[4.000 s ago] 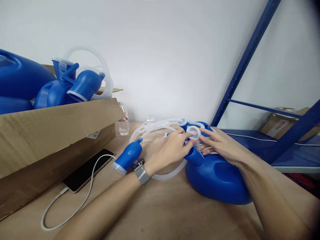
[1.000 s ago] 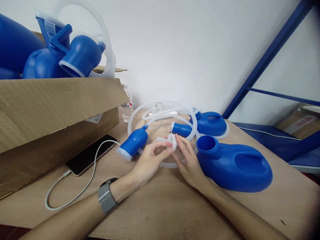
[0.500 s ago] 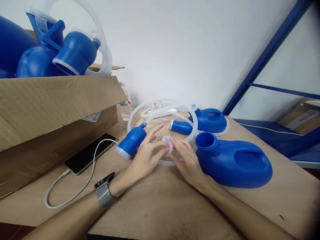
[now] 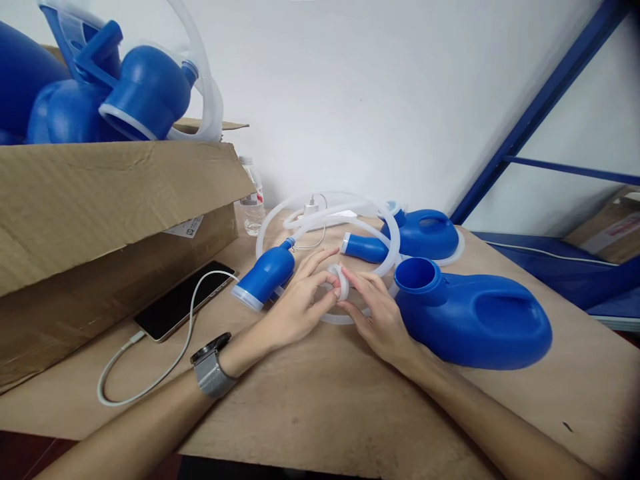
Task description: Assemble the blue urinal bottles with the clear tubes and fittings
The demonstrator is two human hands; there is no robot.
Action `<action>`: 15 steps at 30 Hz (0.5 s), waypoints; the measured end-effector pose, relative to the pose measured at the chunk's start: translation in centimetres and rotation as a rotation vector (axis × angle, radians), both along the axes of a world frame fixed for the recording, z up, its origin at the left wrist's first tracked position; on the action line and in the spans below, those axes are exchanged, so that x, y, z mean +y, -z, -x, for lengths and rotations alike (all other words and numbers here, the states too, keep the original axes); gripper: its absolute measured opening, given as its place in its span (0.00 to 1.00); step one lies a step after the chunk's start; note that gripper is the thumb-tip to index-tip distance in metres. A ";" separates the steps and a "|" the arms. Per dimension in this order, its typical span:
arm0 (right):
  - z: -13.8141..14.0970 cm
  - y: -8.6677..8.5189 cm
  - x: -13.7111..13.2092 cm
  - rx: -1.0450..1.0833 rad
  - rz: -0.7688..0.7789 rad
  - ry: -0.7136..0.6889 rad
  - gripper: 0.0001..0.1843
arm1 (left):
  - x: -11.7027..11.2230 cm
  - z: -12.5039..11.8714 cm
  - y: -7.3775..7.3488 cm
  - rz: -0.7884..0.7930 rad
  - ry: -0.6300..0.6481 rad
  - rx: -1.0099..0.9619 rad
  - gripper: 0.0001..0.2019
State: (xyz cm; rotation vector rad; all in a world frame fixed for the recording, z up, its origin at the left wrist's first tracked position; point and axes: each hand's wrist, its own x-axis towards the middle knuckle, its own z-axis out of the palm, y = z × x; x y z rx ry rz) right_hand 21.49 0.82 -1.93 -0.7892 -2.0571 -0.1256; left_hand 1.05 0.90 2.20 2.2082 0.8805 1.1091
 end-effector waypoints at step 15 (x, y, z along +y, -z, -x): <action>0.0 -0.4 -0.1 0.054 0.255 -0.124 0.37 | 0.4 0.2 0.2 0.216 0.076 -0.101 0.06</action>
